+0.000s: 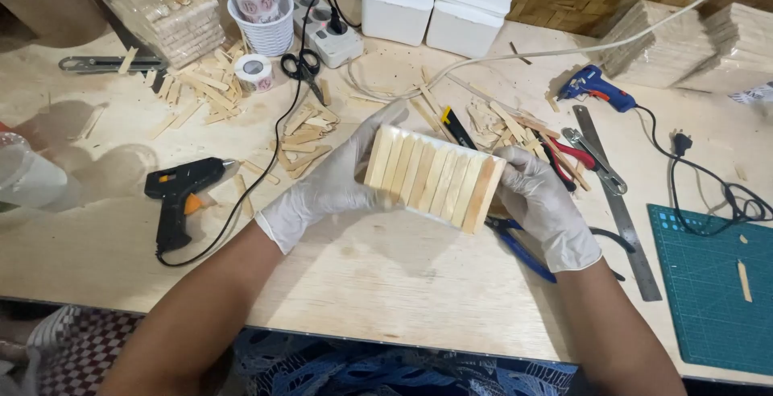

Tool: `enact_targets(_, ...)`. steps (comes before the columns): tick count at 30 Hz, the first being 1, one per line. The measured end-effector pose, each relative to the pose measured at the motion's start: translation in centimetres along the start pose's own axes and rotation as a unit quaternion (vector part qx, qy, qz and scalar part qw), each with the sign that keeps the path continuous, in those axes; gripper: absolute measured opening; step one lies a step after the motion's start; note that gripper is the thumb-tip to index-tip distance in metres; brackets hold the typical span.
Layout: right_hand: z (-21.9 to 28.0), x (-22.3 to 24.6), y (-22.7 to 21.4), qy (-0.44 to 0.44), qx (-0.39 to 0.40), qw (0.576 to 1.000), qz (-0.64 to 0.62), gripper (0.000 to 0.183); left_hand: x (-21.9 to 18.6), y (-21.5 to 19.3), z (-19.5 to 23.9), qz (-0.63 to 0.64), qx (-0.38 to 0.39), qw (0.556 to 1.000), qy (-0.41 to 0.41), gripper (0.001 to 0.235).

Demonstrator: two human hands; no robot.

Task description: The person assembles a small wooden container by cutting wooden sticks to size with pliers and attaching them to a white square base using a hot glue gun. They repeatedly measure, cut, and glue sticks to build up the sides of the container.

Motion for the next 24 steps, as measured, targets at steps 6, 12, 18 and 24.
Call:
enact_targets(6, -0.1, -1.1, 1.1, 0.029, 0.030, 0.999, -0.033, 0.019, -4.9, 1.0, 0.4, -0.125, 0.023, 0.991, 0.039, 0.140)
enact_targets(12, -0.7, -0.7, 1.3, 0.018, 0.031, 0.999, 0.012, 0.042, -4.6, -0.5, 0.7, -0.204, -0.050, 0.978, 0.003, 0.092)
enact_targets(18, -0.1, 0.3, 1.7, -0.072, 0.048, 0.973, 0.213, 0.078, -6.4, -2.0, 0.1, -0.350, -0.129, 0.928, 0.000, 0.068)
enact_targets(24, 1.1, 1.0, 4.4, -0.138, 0.025, 0.916, 0.375, 0.113, -3.3, -0.6, 1.5, -0.543, -0.240, 0.777, 0.208, 0.056)
Point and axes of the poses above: each hand's wrist, its own z-axis away from the middle knuckle, its own y-axis out of the palm, x = y × z, the point moved 8 cm from there along -z, towards the middle knuckle, and after that the axes turned 6 degrees about -z, right-handed, at the moved point
